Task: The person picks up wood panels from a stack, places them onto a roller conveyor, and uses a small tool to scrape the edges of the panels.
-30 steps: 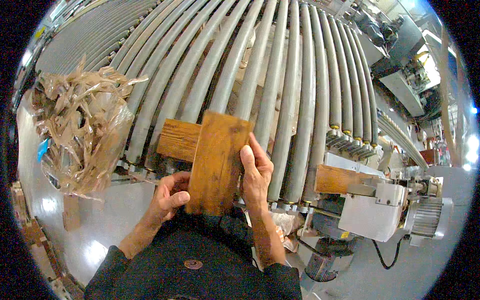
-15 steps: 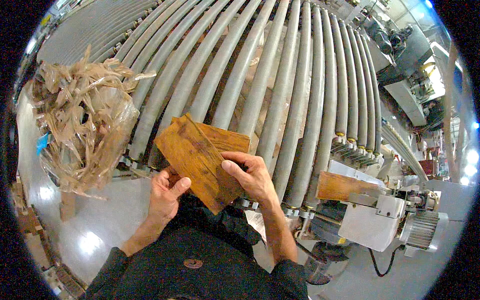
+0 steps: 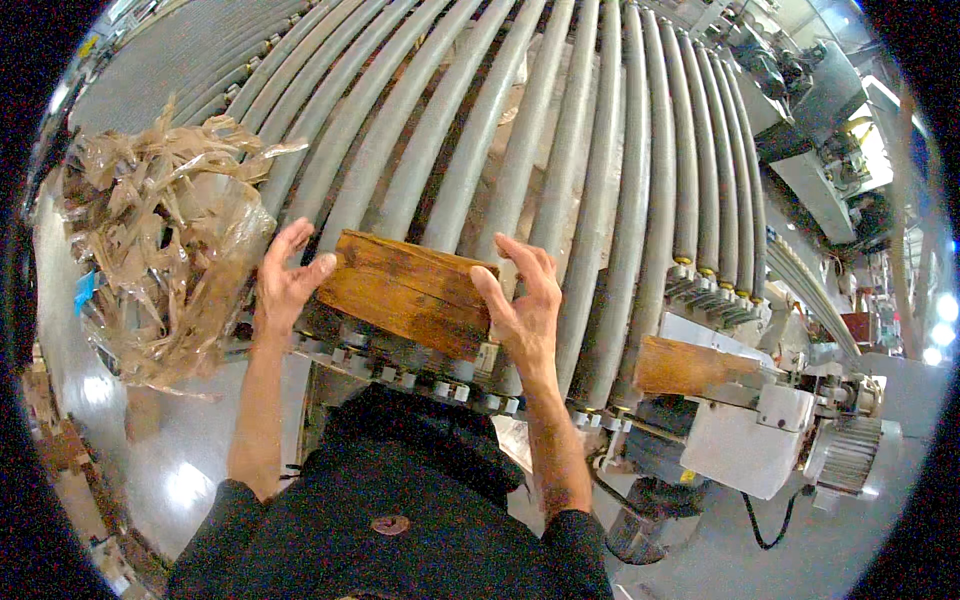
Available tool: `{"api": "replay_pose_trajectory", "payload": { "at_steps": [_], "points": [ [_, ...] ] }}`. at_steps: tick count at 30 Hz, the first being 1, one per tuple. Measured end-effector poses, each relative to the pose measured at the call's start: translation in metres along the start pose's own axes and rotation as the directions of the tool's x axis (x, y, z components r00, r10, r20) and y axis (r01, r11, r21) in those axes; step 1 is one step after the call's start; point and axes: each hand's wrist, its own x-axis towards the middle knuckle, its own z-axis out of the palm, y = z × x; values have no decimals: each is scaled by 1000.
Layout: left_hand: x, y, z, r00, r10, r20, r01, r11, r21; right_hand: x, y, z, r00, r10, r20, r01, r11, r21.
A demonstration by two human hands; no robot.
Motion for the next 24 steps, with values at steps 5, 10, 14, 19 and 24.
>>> {"api": "replay_pose_trajectory", "payload": {
  "at_steps": [5, 10, 14, 19, 24],
  "points": [
    [24, 12, 25, 938, -54, 343, 85, 993, -76, -21, 16, 3, 975, 215, 51, -219, 970, 104],
    [17, -1, 31, 958, -67, 278, 146, 951, -274, -10, 29, 19, 948, 316, -22, -304, 927, 218],
    [14, -1, 40, 968, -95, 232, 160, 946, -282, -9, 29, 14, 911, 413, -6, -376, 836, 399],
    [13, -5, 44, 979, -19, 201, 63, 975, -214, -58, 30, -35, 887, 390, -247, -295, 890, 348],
    [-26, 31, 24, 953, 286, -102, -289, 957, -19, -132, 51, -129, 885, -108, -453, -229, 746, -625]
  ]
}}
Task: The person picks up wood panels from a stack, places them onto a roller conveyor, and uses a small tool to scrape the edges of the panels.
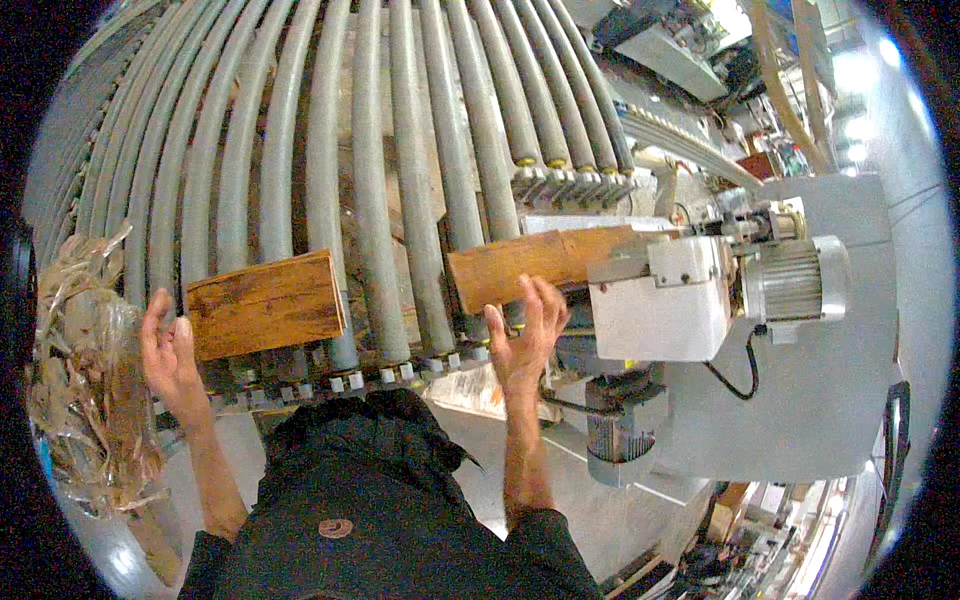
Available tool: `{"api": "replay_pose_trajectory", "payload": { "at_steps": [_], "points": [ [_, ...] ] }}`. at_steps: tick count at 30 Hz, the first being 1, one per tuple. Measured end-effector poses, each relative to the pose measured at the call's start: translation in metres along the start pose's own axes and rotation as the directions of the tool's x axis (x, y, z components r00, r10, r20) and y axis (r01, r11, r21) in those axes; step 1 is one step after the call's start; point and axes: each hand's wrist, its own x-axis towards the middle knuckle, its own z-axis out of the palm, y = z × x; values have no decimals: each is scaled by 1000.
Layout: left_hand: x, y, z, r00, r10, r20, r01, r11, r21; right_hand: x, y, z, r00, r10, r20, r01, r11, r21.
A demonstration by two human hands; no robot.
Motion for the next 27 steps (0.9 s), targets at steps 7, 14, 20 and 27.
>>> {"api": "replay_pose_trajectory", "payload": {
  "at_steps": [7, 14, 20, 27],
  "points": [
    [-83, 79, 135, 607, 201, 769, -21, 971, -238, 8, 65, -2, 917, -210, 338, 250, 965, -79],
    [-70, 84, 281, 474, 207, 856, -560, 821, 112, -26, 77, 5, 976, -124, 178, 109, 990, 94],
    [-94, 84, 280, 230, -94, 969, -188, 972, 139, -49, 85, 31, 844, 535, 45, -515, 782, 351],
    [-113, 97, 220, 114, -70, 991, 717, 696, -34, -17, 30, -15, 770, 608, 194, -452, 306, 838]
  ]
}}
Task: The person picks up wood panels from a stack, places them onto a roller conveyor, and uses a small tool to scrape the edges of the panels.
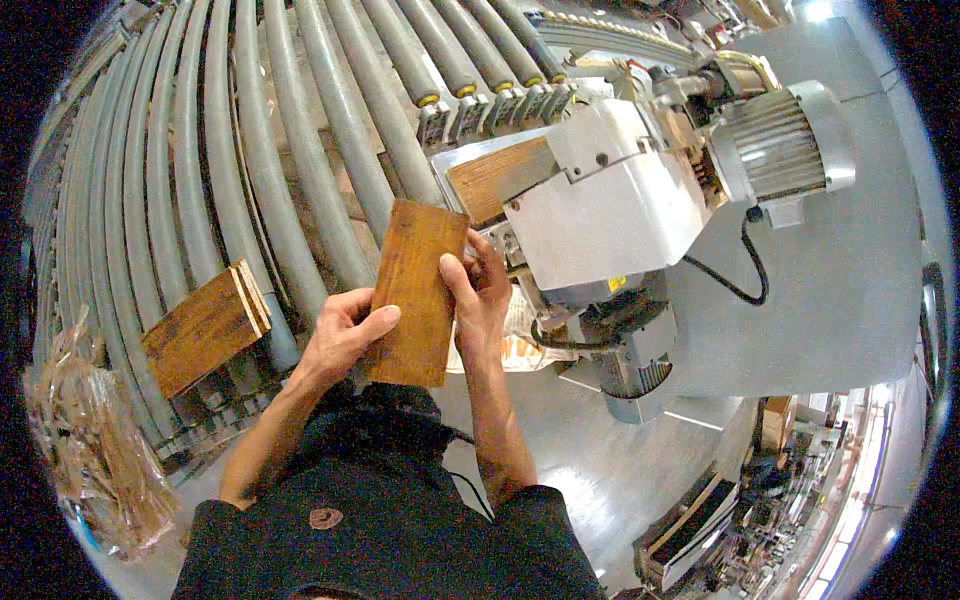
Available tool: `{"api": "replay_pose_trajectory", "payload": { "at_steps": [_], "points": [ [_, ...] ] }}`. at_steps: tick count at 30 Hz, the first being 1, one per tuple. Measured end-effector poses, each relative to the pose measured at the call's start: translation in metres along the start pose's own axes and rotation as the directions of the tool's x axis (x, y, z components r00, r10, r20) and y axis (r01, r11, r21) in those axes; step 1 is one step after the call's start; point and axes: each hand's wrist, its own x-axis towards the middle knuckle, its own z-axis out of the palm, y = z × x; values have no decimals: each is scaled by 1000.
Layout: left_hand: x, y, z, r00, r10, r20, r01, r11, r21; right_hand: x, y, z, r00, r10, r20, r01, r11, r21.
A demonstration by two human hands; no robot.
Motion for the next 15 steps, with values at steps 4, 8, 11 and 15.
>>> {"api": "replay_pose_trajectory", "payload": {
  "at_steps": [4, 8, 11, 15],
  "points": [
    [-21, -3, -14, 998, -57, -34, 61, 992, 109, -2, -5, 5, 995, 100, 13, -101, 990, 98],
    [-34, 6, -17, 998, -35, -49, 41, 990, 135, 1, 1, 17, 986, 163, 46, -168, 976, 139],
    [-40, 9, -16, 999, 6, -44, 0, 989, 146, -4, -2, 24, 991, 87, 102, -94, 993, 69],
    [-49, 9, -19, 995, 21, -95, -13, 996, 91, -5, -4, 30, 982, 121, 147, -134, 987, 82]
  ]
}}
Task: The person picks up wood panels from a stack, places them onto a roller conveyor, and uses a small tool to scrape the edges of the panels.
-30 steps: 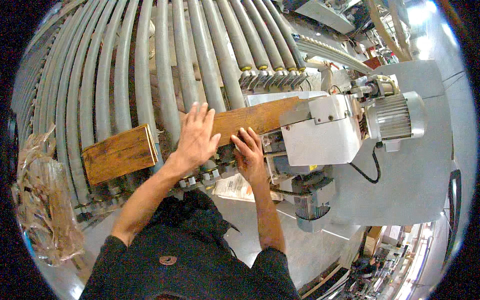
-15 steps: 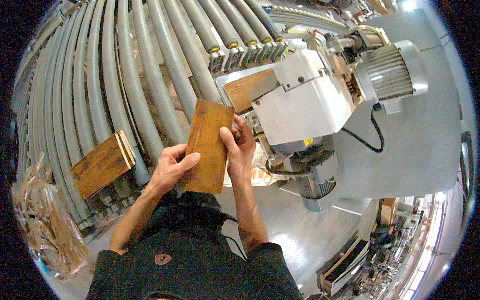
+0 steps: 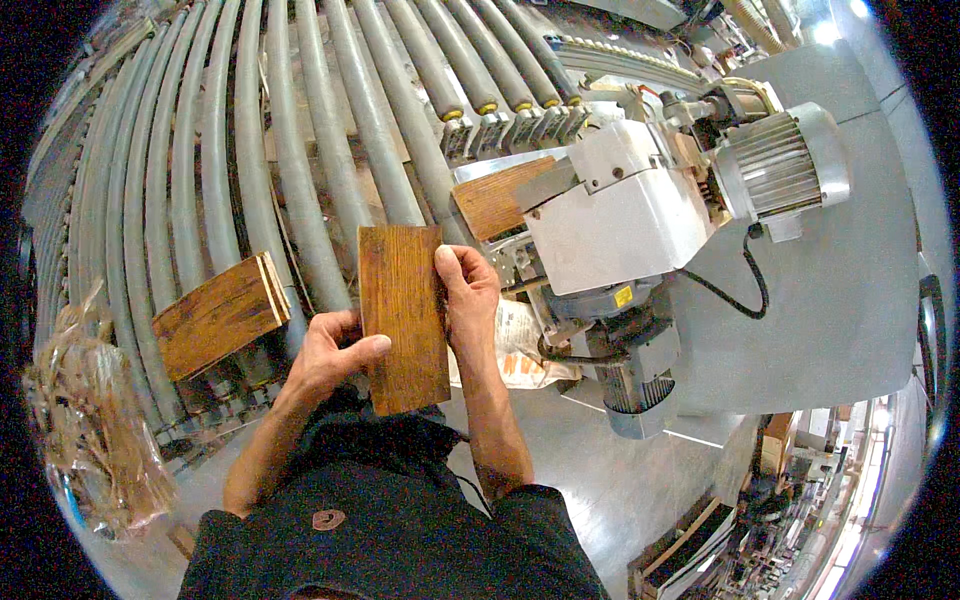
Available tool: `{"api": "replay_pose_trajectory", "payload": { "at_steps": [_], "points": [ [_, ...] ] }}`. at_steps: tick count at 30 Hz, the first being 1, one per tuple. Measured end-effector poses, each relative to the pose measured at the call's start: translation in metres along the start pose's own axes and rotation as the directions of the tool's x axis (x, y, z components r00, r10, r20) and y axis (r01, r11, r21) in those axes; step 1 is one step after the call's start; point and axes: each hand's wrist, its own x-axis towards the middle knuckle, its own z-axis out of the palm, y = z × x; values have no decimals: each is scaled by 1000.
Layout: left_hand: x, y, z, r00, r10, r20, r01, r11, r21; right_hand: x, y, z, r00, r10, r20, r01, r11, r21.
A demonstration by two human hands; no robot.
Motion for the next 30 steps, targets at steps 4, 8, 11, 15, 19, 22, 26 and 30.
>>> {"api": "replay_pose_trajectory", "payload": {
  "at_steps": [4, 8, 11, 15, 19, 22, 26, 30],
  "points": [
    [0, 5, -2, 996, -15, -91, 14, 1000, -15, -4, 7, 0, 999, 54, 2, -54, 999, 1],
    [-5, 6, -11, 996, 23, -83, -23, 1000, 5, -1, 10, -2, 997, 74, -13, -74, 997, -18],
    [-23, 5, -14, 990, 25, -141, -23, 1000, 16, 26, 18, -47, 977, -143, -158, 110, 973, -201],
    [-59, 21, -19, 958, 68, -280, -114, 982, -150, 72, 22, -86, 894, -128, -429, -120, 854, -505],
    [-76, 24, -24, 934, 79, -348, -148, 973, -175, 108, 33, -90, 868, -226, -441, -106, 784, -612],
    [-86, 24, -29, 933, 100, -346, -153, 979, -132, 124, 61, -108, 890, -259, -375, 98, 913, -396],
    [-95, 16, -39, 924, 126, -360, -199, 965, -172, 99, 52, -84, 923, -144, -357, 80, 979, -189],
    [-93, 16, -36, 930, 163, -330, -224, 962, -156, 91, 81, -124, 874, -263, -409, 211, 963, -169]
  ]
}}
